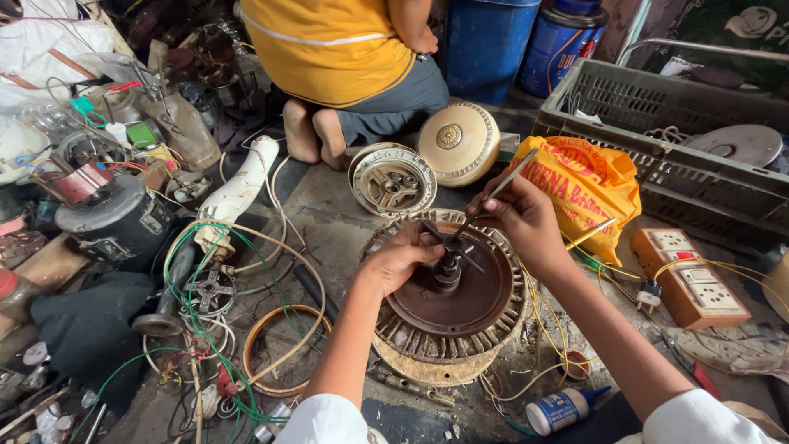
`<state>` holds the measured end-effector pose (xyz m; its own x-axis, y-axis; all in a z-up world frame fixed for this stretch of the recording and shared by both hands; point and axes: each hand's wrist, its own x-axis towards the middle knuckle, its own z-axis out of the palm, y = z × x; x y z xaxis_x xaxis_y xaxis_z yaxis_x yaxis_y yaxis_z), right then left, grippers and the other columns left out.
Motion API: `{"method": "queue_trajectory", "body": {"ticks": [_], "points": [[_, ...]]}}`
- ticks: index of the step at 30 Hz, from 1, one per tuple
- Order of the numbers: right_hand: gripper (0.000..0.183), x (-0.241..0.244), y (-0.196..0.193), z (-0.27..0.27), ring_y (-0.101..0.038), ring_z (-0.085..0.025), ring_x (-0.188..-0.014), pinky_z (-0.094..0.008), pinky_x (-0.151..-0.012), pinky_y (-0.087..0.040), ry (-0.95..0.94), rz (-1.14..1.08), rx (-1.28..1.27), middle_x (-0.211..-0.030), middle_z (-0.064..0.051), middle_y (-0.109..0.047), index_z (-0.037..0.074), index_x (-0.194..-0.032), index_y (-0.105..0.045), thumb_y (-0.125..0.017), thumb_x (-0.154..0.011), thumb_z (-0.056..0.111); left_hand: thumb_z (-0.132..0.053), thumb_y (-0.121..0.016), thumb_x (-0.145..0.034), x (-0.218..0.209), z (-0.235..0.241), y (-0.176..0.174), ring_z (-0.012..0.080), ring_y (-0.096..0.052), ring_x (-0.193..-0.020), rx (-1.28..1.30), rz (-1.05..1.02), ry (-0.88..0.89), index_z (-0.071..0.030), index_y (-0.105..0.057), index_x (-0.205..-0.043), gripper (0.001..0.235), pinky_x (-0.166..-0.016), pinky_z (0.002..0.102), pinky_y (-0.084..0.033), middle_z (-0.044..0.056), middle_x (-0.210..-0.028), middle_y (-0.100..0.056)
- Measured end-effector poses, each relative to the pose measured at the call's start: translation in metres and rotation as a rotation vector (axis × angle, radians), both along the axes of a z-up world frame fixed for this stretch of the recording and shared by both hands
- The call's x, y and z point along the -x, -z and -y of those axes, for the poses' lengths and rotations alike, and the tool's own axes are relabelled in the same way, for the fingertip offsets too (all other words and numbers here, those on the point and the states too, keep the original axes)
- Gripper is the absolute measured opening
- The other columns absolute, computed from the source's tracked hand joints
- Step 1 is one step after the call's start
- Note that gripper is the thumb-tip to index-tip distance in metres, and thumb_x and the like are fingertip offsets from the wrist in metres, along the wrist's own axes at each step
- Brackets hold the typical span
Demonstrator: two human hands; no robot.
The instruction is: The person uses a wrench and a metal pipe to loosen and remove a central shaft component from an electric motor stator. They then inspect the removed shaft and bearing assembly.
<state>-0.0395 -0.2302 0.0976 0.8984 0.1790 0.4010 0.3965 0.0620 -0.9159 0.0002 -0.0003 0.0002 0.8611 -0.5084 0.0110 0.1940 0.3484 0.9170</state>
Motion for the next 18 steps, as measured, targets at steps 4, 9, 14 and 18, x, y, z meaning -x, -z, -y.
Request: {"method": "queue_trajectory", "body": {"ticks": [4,9,14,18], "points": [[0.005,0.0016,-0.0028,-0.0024,-0.072,-0.019,-0.1,-0.039,-0.089,-0.065,-0.019,0.004,0.039,-0.102,-0.012,-0.071,0.001,-0.105,-0.055,-0.054,-0.102,-0.003,-0.002,-0.084,-0.077,0.0033,0.0004,-0.0028,0.0175,-0.066,-0.1,0.009,-0.006,-0.008,-0.004,-0.053,-0.125,0.057,-0.096,0.03,-0.046,0.005,-0.102,-0.071],[0.008,0.0055,-0.005,-0.0003,-0.072,-0.02,-0.1,-0.039,-0.089,-0.065,-0.006,-0.017,0.029,-0.101,-0.012,-0.071,0.001,-0.107,-0.056,-0.054,-0.101,-0.003,-0.004,-0.084,-0.076,0.0079,0.0001,-0.007,0.0173,-0.065,-0.104,0.036,-0.014,-0.004,-0.004,-0.051,-0.131,0.064,-0.1,0.031,-0.043,0.005,-0.105,-0.071],[0.008,0.0058,-0.0074,-0.0033,-0.073,-0.019,-0.1,-0.039,-0.09,-0.065,-0.003,-0.011,0.039,-0.101,-0.012,-0.071,0.001,-0.108,-0.056,-0.053,-0.101,-0.004,-0.006,-0.084,-0.072,0.0086,-0.0017,-0.0081,0.0159,-0.064,-0.104,0.002,-0.094,-0.033,-0.018,-0.04,-0.138,0.08,-0.1,0.03,-0.042,0.003,-0.104,-0.073],[0.009,0.0062,-0.01,-0.0049,-0.073,-0.018,-0.098,-0.036,-0.088,-0.065,-0.031,0.063,0.145,-0.1,-0.01,-0.071,0.0,-0.107,-0.056,-0.052,-0.101,-0.006,-0.007,-0.087,-0.079,0.0081,-0.0014,-0.0051,0.0187,-0.062,-0.101,0.043,-0.028,-0.005,-0.009,-0.042,-0.144,0.079,-0.094,0.032,-0.04,0.003,-0.098,-0.067]]}}
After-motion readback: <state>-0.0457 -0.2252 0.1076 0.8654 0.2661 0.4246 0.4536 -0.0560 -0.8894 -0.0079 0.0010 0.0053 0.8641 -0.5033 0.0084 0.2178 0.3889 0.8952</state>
